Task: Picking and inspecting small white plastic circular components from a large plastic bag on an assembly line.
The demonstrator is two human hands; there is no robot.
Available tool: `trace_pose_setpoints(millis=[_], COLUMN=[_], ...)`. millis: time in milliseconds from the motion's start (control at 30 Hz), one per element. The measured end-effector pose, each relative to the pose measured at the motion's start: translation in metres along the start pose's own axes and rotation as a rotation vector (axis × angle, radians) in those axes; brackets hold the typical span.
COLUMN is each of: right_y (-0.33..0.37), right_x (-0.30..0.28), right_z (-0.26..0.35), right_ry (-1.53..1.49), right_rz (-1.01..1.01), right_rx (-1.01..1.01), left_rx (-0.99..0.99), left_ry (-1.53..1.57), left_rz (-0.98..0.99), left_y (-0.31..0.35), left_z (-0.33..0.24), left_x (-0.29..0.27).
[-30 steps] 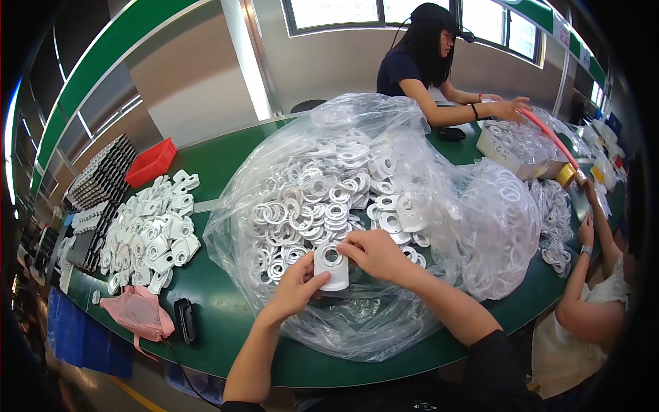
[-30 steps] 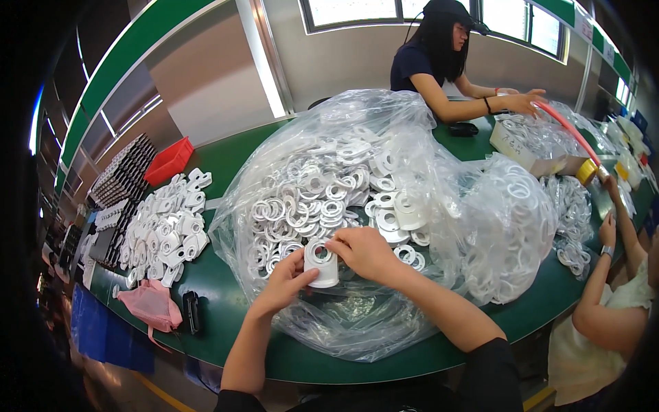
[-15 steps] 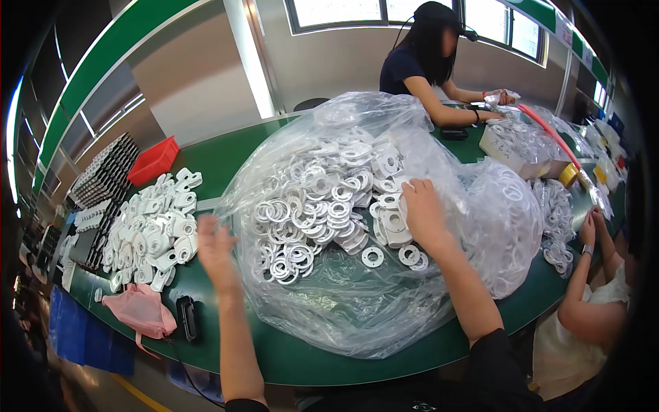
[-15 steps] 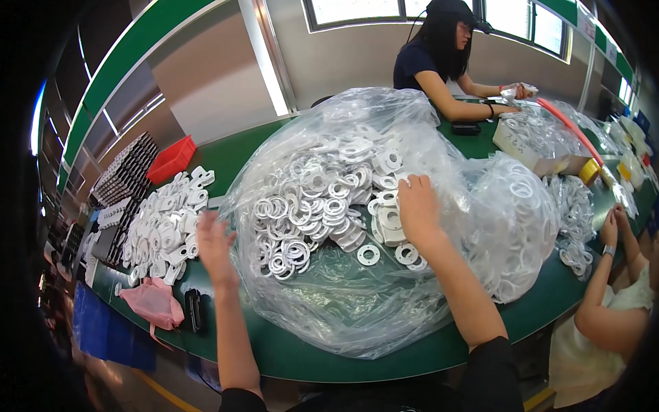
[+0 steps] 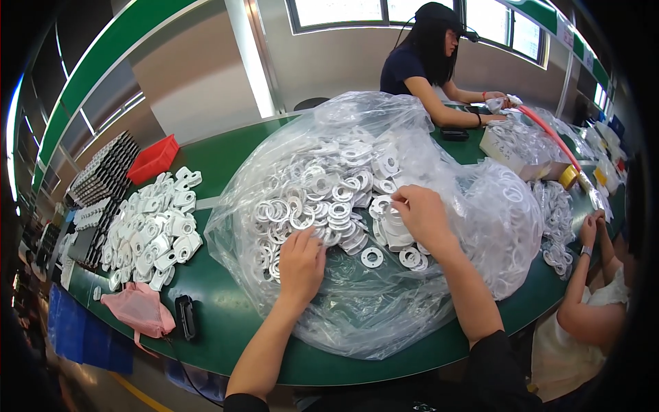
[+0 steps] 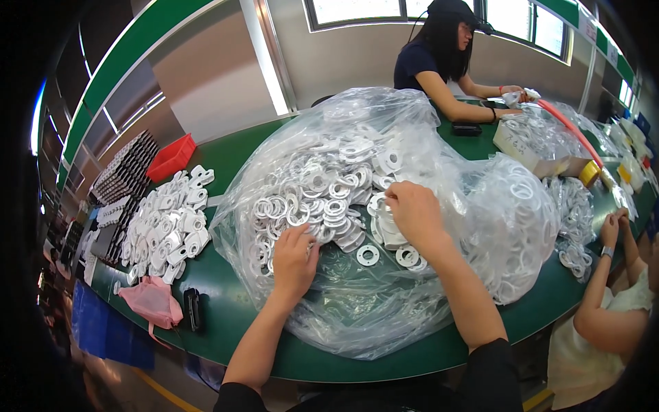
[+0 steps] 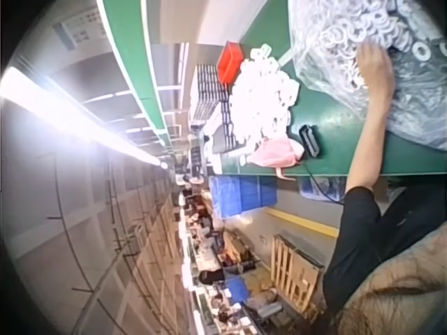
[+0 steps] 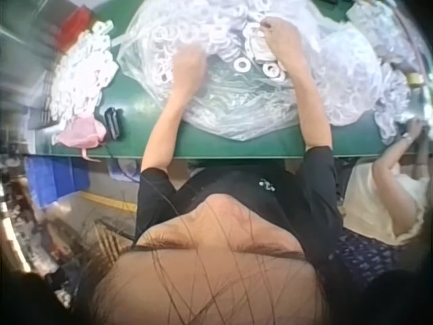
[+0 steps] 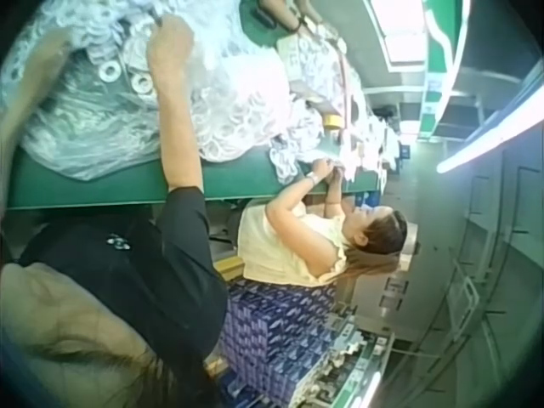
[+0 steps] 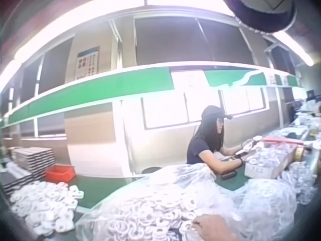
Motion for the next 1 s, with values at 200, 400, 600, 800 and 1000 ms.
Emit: trace_pose_setpoints(millis=[200, 400, 600, 800, 1000], right_y=[0.007, 0.034, 0.042, 0.033, -0.004], right_x=[0.005, 0.044, 0.058, 0.074, 0.127], right_z=[0.031, 0.039, 0.039, 0.075, 0.113], right_ry=[-0.492, -0.874, -1.078, -1.234, -0.171], right_rz=[0.036, 0.500, 0.600, 0.632, 0.259], right_rx=[0.044, 0.372, 0.626, 0.522, -0.590], left_rx=[-0.435, -0.070, -0.214, -1.092, -1.004], left_ry=[0.358, 0.385, 0.500, 1.274, 1.124], left_rz=[-0.232, -0.071, 0.014, 0.017, -0.563], left_y=[0.002, -0.003, 0.001, 0.014, 0.007], left_z=[-0.005, -0.025, -0.020, 0.005, 0.066], left_x=[-0.030, -0.037, -0.034, -0.021, -0.043])
Point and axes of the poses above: each hand's wrist, its own y-axis away from the middle knuckle, its own x-axis out of the palm, z = x × y, the point moved 2 cm from there along -y, towards the middle knuckle, and after that the axes turned 8 degrees about -z, right-handed, at the moved point
